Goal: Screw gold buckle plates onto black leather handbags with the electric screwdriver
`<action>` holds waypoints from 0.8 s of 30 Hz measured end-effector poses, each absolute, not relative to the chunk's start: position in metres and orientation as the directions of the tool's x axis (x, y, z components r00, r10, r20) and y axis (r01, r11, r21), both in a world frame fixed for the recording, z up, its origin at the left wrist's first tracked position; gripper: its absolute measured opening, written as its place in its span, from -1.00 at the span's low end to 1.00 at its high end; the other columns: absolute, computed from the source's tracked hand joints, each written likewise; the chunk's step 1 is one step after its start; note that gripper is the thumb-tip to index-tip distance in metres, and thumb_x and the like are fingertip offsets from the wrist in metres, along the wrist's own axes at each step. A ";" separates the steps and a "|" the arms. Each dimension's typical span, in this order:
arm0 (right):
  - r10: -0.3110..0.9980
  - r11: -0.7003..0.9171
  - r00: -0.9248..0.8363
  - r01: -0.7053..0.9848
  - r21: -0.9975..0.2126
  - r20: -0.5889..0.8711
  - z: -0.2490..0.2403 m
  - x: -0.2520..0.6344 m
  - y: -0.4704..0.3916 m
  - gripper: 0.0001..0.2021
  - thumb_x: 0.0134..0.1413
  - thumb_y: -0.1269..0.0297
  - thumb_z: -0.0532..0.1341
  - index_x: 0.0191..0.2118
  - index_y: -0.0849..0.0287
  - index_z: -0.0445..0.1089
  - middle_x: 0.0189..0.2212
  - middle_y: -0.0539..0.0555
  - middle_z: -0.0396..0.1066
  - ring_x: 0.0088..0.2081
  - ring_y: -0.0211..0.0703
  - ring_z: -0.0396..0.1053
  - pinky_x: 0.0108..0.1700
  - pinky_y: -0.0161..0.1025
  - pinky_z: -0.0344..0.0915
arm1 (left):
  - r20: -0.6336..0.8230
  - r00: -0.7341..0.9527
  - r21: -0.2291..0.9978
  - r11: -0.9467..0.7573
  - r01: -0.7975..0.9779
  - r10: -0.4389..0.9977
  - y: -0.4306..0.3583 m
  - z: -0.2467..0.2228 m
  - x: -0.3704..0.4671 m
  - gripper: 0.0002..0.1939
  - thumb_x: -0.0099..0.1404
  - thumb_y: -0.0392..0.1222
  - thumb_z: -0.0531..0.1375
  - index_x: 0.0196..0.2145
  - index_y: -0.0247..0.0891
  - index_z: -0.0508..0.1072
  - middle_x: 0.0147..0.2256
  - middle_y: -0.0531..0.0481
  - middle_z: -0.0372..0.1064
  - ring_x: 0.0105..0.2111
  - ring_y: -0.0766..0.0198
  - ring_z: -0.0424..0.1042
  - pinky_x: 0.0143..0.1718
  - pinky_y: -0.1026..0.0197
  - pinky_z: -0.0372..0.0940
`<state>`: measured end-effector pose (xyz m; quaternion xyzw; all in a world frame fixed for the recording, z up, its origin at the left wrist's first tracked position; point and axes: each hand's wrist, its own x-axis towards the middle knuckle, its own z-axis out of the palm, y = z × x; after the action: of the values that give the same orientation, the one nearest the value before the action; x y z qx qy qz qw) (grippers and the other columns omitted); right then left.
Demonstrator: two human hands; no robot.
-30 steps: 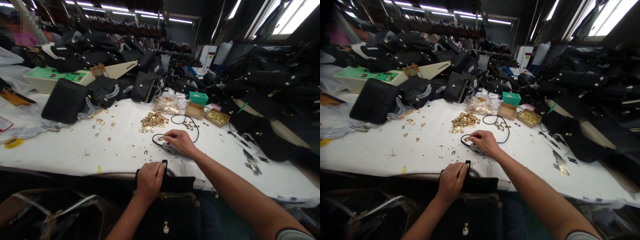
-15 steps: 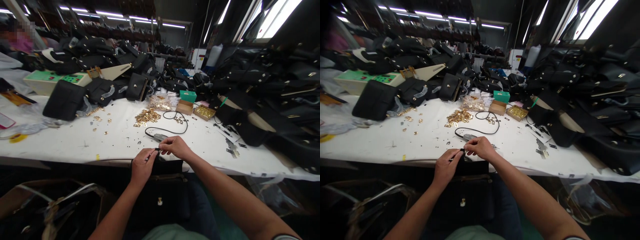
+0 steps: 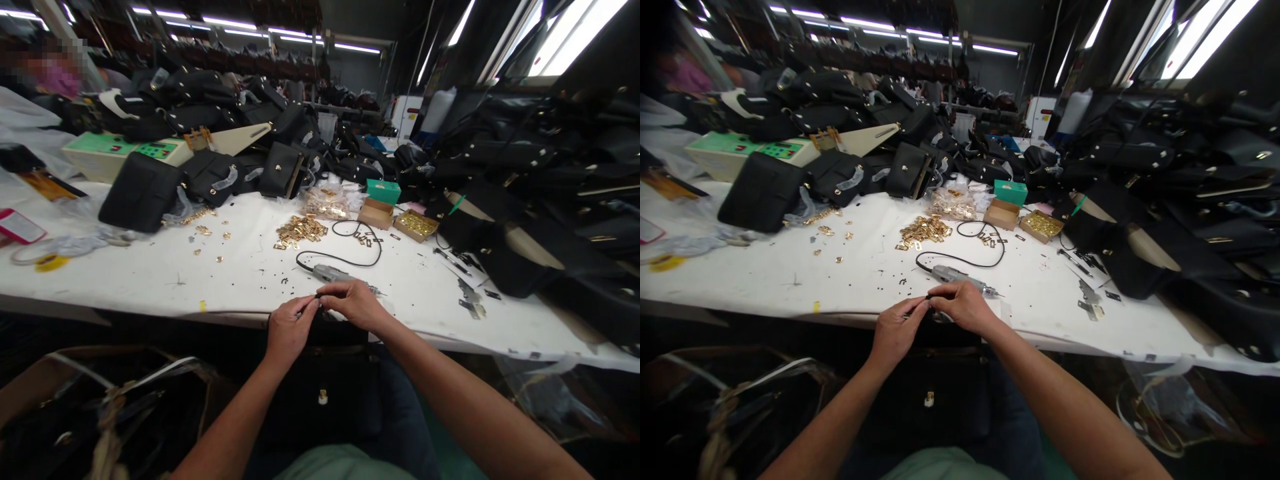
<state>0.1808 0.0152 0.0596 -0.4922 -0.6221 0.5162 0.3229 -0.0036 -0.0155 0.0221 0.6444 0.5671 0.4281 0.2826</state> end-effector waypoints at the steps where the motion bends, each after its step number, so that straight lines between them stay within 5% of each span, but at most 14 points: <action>1: 0.948 0.000 -0.305 0.295 -0.956 -0.094 0.059 0.180 0.015 -0.78 0.09 0.22 0.33 -0.14 0.07 0.63 -0.28 0.06 0.61 -0.26 -0.07 0.53 -0.14 -0.15 0.42 | 0.194 -0.010 0.867 -0.167 0.469 0.981 -0.015 0.024 -0.004 -0.72 0.35 0.01 0.20 -0.15 -0.13 0.64 -0.17 0.00 0.62 -0.15 0.13 0.58 -0.05 0.12 0.42; 15: 0.946 -0.070 -0.288 0.266 -0.961 -0.149 0.059 0.173 0.006 -0.78 0.13 0.29 0.28 -0.14 0.09 0.64 -0.43 0.04 0.58 -0.41 -0.14 0.49 -0.33 -0.23 0.37 | -0.004 0.058 0.940 -0.016 0.341 0.998 -0.014 0.028 -0.013 -0.70 0.30 0.07 0.23 -0.19 -0.16 0.63 -0.28 0.05 0.61 -0.27 0.17 0.53 -0.16 0.17 0.35; 24: 0.953 0.102 -0.302 0.335 -0.937 -0.004 0.065 0.169 -0.001 -0.76 0.14 0.36 0.23 -0.18 0.05 0.66 -0.25 0.02 0.62 -0.23 -0.10 0.52 -0.17 -0.23 0.35 | -0.030 0.087 0.933 -0.003 0.360 0.996 -0.015 0.039 -0.013 -0.72 0.29 0.03 0.22 -0.28 -0.19 0.62 -0.37 0.05 0.58 -0.32 0.18 0.51 -0.22 0.19 0.33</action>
<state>0.1691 -0.0011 0.0647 -0.4862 -0.6623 0.4610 0.3353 -0.0133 -0.0149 0.0386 0.6017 0.5632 0.3733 0.4259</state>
